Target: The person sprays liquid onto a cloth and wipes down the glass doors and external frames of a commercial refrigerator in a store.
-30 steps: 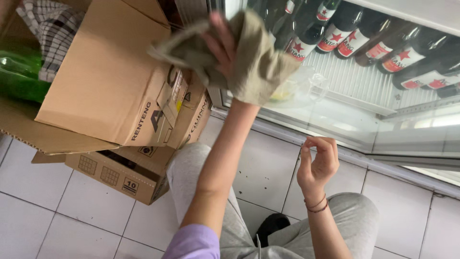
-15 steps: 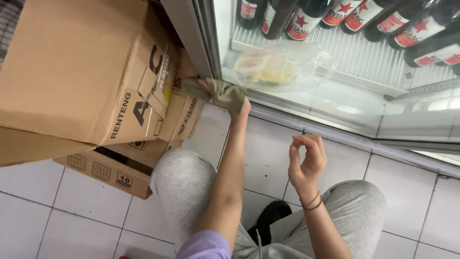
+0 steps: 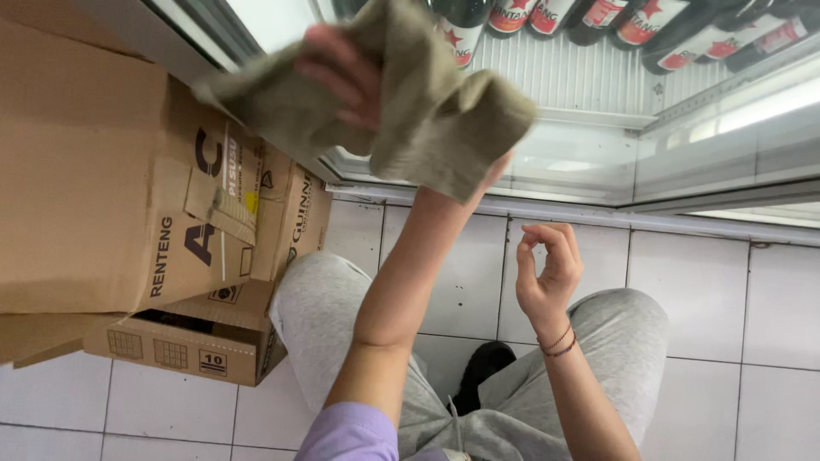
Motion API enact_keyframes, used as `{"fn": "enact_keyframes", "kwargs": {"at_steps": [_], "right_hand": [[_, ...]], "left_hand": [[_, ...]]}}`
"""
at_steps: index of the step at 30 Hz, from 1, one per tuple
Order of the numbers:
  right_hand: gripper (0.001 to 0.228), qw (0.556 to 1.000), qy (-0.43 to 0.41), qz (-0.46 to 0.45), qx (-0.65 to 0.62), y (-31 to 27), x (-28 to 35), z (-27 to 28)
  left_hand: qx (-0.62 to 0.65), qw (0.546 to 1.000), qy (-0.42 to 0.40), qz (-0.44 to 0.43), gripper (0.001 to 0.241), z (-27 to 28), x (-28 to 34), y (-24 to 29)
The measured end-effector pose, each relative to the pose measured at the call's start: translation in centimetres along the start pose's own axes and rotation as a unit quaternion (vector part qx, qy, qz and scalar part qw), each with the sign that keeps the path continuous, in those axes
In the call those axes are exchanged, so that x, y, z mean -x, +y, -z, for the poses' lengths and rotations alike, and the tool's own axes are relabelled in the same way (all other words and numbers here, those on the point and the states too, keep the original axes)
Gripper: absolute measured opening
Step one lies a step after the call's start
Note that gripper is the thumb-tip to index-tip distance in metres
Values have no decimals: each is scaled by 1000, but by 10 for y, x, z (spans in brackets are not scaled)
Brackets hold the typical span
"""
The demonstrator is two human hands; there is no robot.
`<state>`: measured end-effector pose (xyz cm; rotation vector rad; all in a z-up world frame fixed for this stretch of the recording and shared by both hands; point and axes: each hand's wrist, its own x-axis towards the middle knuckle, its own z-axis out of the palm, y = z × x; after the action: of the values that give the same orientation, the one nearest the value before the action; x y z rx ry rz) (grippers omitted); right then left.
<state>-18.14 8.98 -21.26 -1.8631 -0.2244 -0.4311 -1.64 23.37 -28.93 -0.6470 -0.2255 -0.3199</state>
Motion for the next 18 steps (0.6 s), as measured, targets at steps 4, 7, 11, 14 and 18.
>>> {"fn": "enact_keyframes", "kwargs": {"at_steps": [4,7,11,14,18], "right_hand": [[21,1000,14,4,7,-3,-3,8],[22,1000,18,-1,22,-1,-3,12],[21,999,24,-6,28,6,1,22],[21,999,32,-22,27,14,10,32],[22,996,55,-34,60,22,18,51]], "left_hand": [[606,745,41,275,41,-26,-5,-24],[871,290,68,392,48,6,10,0],[964,246,59,84,51,91,112,74],[962,265,28,-61,68,117,168,101],[941,299,128,91,71,98,133,66]]}}
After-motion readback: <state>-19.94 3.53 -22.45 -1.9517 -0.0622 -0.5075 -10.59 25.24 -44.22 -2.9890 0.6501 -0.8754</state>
